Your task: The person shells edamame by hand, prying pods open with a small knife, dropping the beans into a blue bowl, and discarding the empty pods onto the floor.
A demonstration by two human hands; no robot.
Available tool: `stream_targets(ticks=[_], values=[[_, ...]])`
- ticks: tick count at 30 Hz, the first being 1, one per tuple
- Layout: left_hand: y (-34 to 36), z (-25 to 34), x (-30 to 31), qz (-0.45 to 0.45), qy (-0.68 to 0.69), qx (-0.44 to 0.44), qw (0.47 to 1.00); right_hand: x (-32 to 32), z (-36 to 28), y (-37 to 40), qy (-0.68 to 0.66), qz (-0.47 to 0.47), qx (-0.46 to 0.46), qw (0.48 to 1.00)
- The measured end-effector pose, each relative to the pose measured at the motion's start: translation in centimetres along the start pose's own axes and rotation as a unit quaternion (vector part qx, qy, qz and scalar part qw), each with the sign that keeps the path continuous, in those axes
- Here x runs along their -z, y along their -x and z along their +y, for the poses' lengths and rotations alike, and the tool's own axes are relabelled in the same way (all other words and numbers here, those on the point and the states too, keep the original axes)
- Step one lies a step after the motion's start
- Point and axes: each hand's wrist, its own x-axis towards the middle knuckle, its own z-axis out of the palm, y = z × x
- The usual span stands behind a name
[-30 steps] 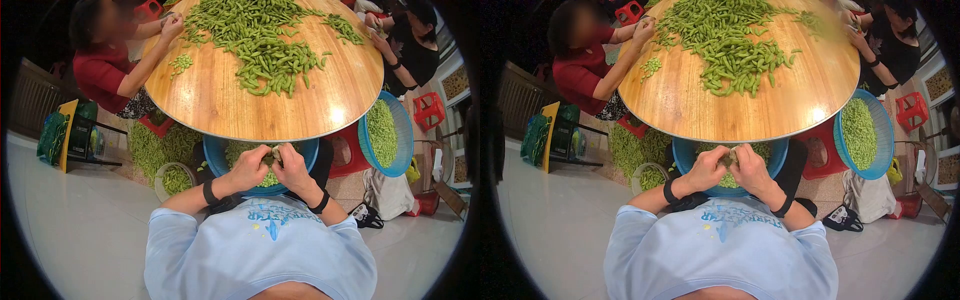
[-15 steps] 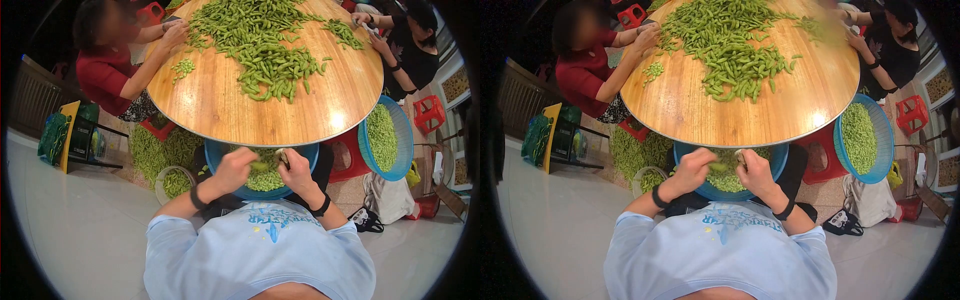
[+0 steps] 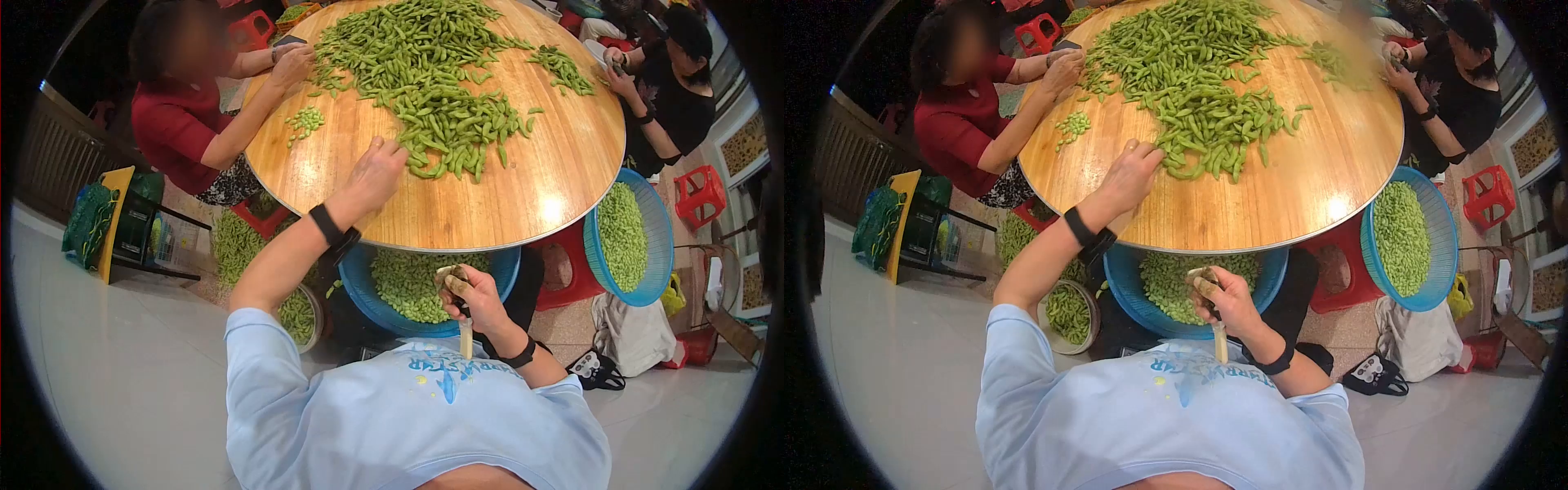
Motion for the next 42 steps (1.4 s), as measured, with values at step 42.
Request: stream_targets(ticks=[42], values=[[3.4, 9.5, 1.6, -0.077, 0.594, 0.266, 0.755, -0.4, -2.8, -3.6, -0.149, -0.023, 0.074, 0.986]])
